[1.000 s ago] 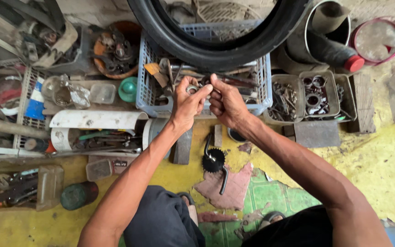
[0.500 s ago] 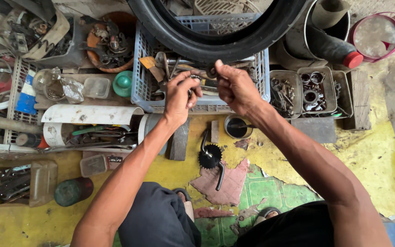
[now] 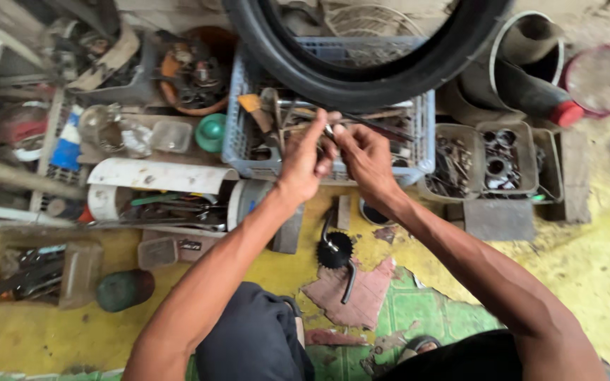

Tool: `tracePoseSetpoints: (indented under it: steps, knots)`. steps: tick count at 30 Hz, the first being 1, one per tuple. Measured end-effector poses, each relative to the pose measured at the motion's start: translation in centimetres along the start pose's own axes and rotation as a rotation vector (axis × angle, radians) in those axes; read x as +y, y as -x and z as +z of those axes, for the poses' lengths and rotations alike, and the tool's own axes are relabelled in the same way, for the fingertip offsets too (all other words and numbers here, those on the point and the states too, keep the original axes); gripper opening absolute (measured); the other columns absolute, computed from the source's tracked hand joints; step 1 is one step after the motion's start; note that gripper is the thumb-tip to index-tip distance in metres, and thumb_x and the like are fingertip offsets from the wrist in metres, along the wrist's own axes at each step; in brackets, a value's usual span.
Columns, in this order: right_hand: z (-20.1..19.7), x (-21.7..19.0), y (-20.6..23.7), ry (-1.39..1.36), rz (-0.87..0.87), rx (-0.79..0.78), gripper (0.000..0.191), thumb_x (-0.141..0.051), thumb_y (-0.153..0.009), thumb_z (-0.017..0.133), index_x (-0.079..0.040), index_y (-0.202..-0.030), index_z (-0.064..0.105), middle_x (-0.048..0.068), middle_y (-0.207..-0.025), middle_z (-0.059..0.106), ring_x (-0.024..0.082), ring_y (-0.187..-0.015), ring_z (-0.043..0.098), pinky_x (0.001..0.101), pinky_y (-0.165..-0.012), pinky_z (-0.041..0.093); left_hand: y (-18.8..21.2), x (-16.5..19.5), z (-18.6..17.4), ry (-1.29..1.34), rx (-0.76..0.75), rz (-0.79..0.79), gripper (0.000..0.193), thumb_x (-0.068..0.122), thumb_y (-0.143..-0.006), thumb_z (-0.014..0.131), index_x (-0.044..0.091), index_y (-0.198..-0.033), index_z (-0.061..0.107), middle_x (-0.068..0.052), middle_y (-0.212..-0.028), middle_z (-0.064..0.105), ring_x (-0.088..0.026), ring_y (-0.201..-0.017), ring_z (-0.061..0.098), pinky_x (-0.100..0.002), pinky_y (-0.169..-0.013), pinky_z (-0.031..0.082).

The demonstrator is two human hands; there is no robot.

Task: The person works on a bicycle crank arm with its chainring, unscrewing and separating components by hand at a workbench. They then sit on the floor, fit and press small bearing and cup parts into the crank assembly, pick parts from storage baskets, and finally hang the assembled sprocket on a storage rack.

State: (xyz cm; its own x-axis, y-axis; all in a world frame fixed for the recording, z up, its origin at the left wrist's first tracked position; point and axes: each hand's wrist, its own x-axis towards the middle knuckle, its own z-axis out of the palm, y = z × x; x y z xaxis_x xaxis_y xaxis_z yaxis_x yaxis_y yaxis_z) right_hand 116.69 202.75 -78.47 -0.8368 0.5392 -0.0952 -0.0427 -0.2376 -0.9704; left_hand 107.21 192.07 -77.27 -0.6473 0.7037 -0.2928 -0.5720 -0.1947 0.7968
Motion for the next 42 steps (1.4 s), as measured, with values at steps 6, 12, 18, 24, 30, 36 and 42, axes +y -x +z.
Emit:
tracePoseSetpoints:
  steps: [6,12,18,24,30,36,42]
  knots:
    - [0.1,-1.6,0.1,0.177,-0.142,-0.085,0.027,-0.028,-0.099,0.068,-0.002,-0.094,0.065,0.005,-0.073,0.071,0.009,-0.060,0.065,0.0260,-0.054,0.054,0.2,-0.9,0.5,-0.032,0.062,-0.022,0.046,0.052,-0.098,0.064,0.016,-0.070,0.054,0.004,-0.052,0.047,-0.008,-0.035,0.040,-0.024,-0.032,0.024]
    - [0.7,-3.0,0.7,0.683,-0.337,0.013,0.030,-0.027,-0.098,0.074,0.002,-0.092,0.067,0.011,-0.071,0.070,0.013,-0.061,0.063,0.0312,-0.055,0.050,0.1,-1.4,0.3,0.117,0.030,-0.142,0.045,0.056,-0.097,0.062,0.020,-0.072,0.055,0.007,-0.058,0.049,-0.007,-0.045,0.044,-0.024,-0.040,0.029]
    - [0.8,-6.7,0.7,1.071,-0.294,-0.181,0.031,-0.028,-0.095,0.074,0.003,-0.097,0.069,0.021,-0.069,0.067,0.026,-0.053,0.062,0.0392,-0.054,0.048,0.2,-0.8,0.3,0.185,-0.029,-0.168,0.040,0.055,-0.093,0.070,0.019,-0.079,0.060,0.004,-0.061,0.056,-0.008,-0.048,0.048,-0.024,-0.044,0.034]
    - [0.6,-7.4,0.7,0.943,-0.278,-0.315,0.027,-0.023,-0.095,0.068,-0.002,-0.111,0.074,0.013,-0.077,0.075,0.020,-0.059,0.067,0.0368,-0.055,0.051,0.6,-0.1,-0.3,0.191,-0.110,-0.143,0.027,0.039,-0.085,0.082,0.018,-0.084,0.063,0.009,-0.064,0.057,-0.003,-0.048,0.048,-0.018,-0.039,0.033]
    - [-0.6,-5.3,-0.6,0.649,-0.186,-0.360,0.026,-0.022,-0.101,0.062,-0.002,-0.118,0.064,0.004,-0.096,0.075,0.011,-0.088,0.068,0.0266,-0.075,0.056,0.0,0.3,-1.3,0.203,0.015,-0.121,0.022,0.026,-0.084,0.082,0.011,-0.093,0.069,0.003,-0.076,0.064,-0.006,-0.053,0.056,-0.017,-0.042,0.040]
    - [-1.8,-4.8,-1.7,0.613,-0.024,-0.288,0.026,-0.024,-0.102,0.061,-0.003,-0.117,0.056,0.008,-0.085,0.072,0.012,-0.071,0.059,0.0282,-0.061,0.050,-0.3,0.3,-2.4,0.194,0.028,-0.076,0.019,0.022,-0.082,0.082,0.012,-0.094,0.071,0.000,-0.080,0.068,-0.005,-0.050,0.054,-0.017,-0.036,0.032]
    - [-2.3,-6.9,-1.7,0.942,-0.049,-0.358,0.024,-0.028,-0.100,0.061,-0.005,-0.103,0.066,0.007,-0.074,0.072,0.014,-0.062,0.058,0.0312,-0.055,0.048,0.0,0.1,-1.9,0.046,-0.017,-0.183,0.024,0.030,-0.080,0.084,0.011,-0.086,0.070,-0.002,-0.076,0.066,-0.005,-0.043,0.049,-0.017,-0.032,0.027]
